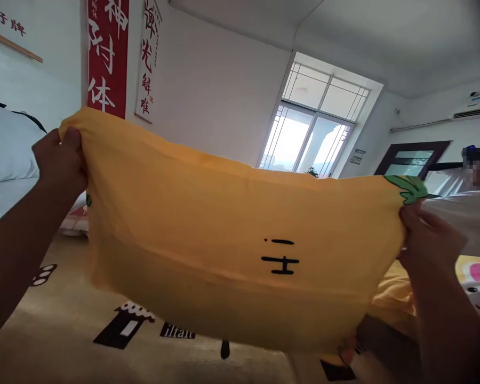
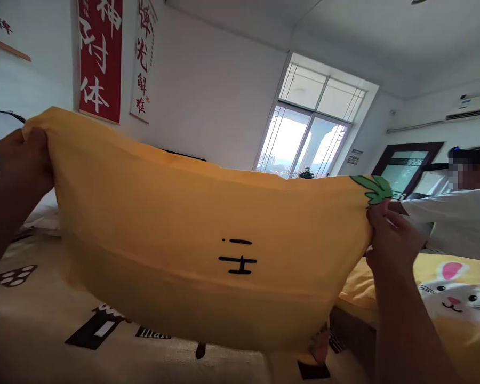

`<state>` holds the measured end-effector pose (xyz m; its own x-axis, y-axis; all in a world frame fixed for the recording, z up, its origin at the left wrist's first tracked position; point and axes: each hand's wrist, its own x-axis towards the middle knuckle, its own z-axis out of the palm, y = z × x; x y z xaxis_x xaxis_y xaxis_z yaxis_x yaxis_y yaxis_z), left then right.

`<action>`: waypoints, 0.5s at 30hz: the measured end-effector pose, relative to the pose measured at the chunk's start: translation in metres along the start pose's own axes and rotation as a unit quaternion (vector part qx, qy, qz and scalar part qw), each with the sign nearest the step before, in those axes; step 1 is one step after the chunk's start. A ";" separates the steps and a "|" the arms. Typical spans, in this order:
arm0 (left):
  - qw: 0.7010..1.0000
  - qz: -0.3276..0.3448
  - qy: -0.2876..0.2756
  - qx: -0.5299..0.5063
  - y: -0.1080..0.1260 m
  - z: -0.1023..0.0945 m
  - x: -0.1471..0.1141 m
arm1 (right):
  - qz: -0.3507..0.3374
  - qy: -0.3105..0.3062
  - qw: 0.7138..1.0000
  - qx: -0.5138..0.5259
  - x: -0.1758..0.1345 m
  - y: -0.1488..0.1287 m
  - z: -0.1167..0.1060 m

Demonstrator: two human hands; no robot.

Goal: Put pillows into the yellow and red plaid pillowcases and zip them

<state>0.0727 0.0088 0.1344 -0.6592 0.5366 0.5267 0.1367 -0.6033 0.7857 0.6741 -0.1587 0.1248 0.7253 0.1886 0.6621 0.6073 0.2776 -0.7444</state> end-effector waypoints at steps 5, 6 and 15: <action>0.997 -0.049 0.012 0.057 -0.048 0.011 -0.017 | -0.040 -0.194 0.915 -0.350 -0.012 0.030 0.017; 0.996 -0.067 0.009 0.060 -0.057 0.017 -0.018 | -0.041 -0.207 0.902 -0.376 -0.014 0.034 0.024; 0.983 0.052 -0.155 -0.086 -0.044 0.024 0.029 | -0.121 -0.073 0.960 -0.243 0.030 0.031 0.059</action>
<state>0.0649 0.0650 0.1228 -0.3877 0.6045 0.6959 0.0473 -0.7409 0.6699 0.6956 -0.0886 0.1273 0.5128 0.3134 0.7992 0.8571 -0.1348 -0.4971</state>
